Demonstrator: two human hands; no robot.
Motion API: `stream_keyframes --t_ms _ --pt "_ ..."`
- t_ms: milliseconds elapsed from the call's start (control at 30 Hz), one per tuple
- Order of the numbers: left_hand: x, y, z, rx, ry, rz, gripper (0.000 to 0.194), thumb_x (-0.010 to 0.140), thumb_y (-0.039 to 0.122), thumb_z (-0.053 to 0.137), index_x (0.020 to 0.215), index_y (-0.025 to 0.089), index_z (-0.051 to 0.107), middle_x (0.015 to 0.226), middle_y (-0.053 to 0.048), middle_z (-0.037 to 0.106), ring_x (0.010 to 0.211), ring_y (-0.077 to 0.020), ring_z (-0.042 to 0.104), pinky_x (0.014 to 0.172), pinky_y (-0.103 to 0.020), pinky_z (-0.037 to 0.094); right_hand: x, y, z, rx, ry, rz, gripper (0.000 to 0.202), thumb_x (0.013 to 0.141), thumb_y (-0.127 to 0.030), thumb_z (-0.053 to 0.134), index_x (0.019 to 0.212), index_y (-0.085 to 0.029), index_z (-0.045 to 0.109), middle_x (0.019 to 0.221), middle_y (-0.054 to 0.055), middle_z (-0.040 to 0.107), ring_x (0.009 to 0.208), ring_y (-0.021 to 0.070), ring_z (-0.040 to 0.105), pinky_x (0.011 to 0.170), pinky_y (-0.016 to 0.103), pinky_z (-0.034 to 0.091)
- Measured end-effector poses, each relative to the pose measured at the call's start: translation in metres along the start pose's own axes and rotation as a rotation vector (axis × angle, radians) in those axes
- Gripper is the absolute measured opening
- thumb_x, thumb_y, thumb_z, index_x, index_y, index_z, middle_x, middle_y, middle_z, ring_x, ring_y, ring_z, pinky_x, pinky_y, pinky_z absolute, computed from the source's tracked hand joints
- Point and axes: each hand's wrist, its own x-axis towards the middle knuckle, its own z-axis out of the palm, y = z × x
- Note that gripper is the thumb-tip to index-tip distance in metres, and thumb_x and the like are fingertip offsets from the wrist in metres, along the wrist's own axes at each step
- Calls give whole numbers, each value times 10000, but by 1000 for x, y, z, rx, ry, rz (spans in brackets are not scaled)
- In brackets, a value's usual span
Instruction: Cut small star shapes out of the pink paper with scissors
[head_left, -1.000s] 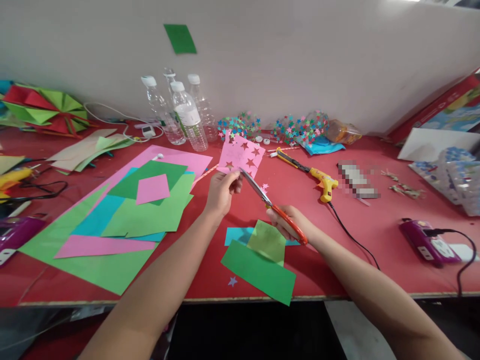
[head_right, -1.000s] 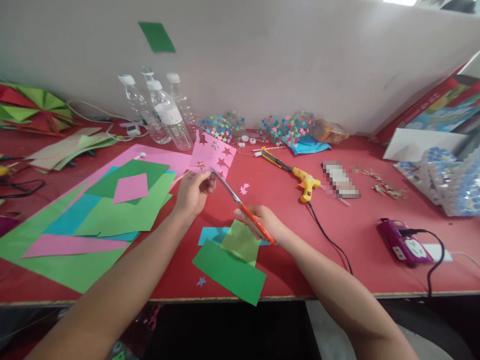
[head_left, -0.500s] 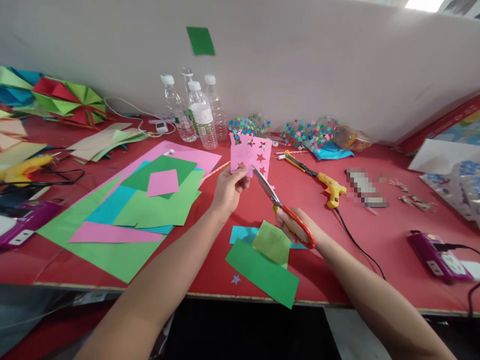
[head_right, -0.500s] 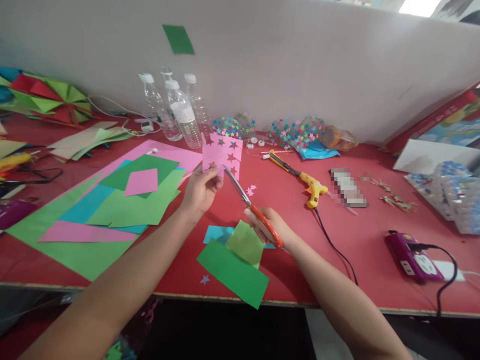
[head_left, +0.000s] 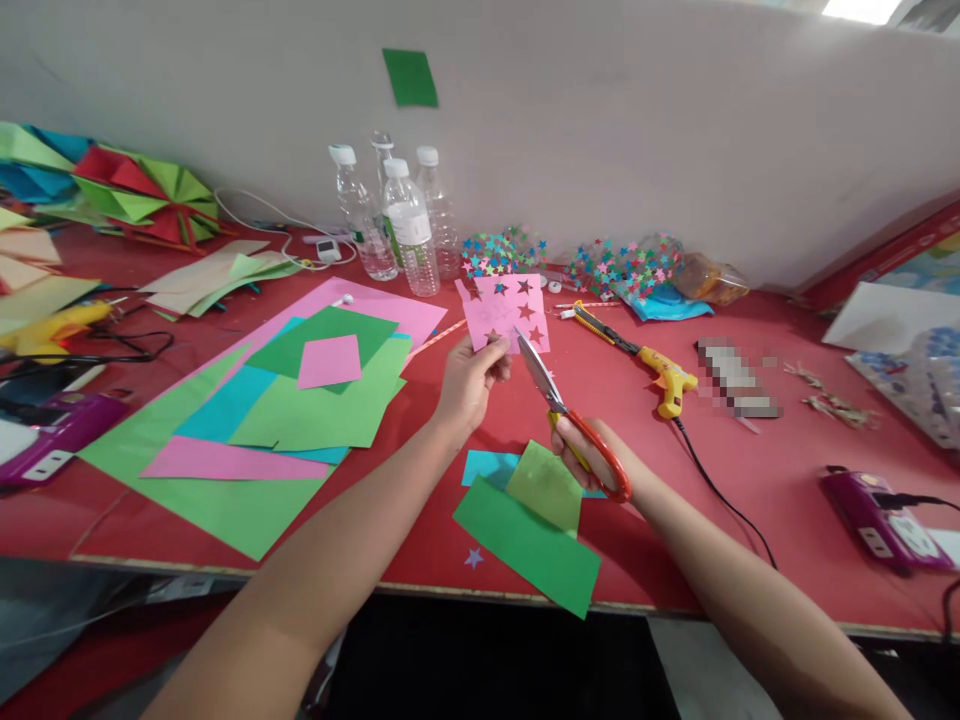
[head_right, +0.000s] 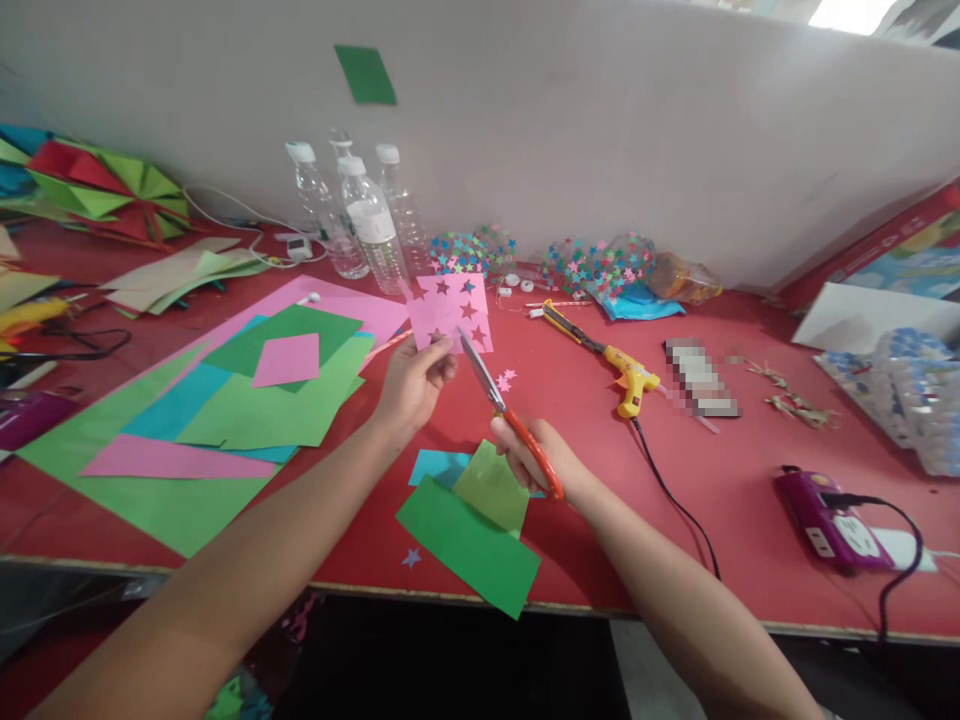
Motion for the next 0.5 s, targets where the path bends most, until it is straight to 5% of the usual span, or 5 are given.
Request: stream_keyframes --t_ms 500 --pt "-3 -5 2 -43 1 -67 200 650 239 743 719 158 574 583 39 576 489 -44 511 483 -174 389 -1 3 15 80 54 93 541 843 -726 412 712 -205 471 328 -80 422 257 69 347 298 176 292"
